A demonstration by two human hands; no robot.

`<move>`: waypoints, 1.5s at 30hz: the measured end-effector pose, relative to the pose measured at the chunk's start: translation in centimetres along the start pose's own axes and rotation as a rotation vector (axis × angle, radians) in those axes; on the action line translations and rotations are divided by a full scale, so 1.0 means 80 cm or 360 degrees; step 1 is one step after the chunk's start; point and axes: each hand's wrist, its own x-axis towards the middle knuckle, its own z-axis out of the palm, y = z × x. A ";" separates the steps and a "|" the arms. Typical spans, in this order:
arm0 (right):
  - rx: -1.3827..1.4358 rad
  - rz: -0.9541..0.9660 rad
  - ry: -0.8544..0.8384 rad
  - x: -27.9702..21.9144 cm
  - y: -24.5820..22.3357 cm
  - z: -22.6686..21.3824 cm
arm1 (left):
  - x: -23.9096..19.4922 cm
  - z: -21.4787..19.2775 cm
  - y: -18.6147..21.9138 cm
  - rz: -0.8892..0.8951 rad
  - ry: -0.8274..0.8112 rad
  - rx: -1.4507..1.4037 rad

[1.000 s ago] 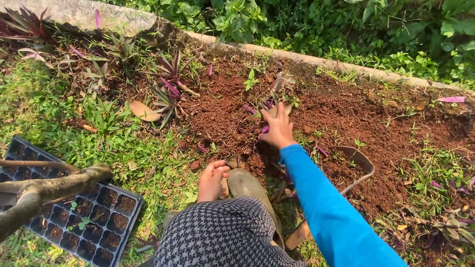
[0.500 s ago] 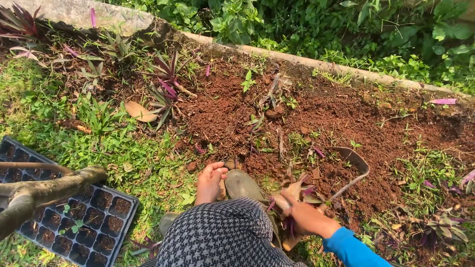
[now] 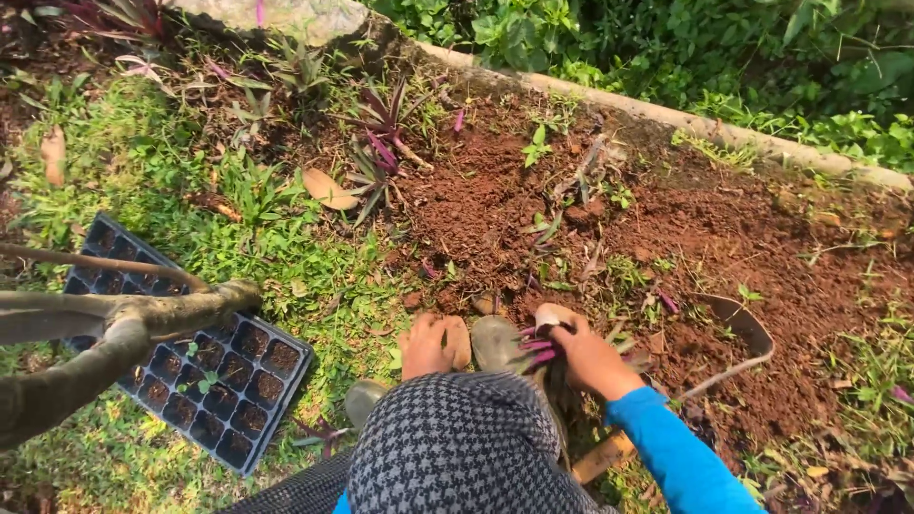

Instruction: The person uses a hand hoe to loosen soil and remove weeds from a garden bed. They also pull out small plants by hand and place them aside.

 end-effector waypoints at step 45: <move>-0.0041 0.0361 0.0697 -0.078 0.021 -0.042 | 0.448 -0.128 -0.092 0.0242 -0.0059 0.1491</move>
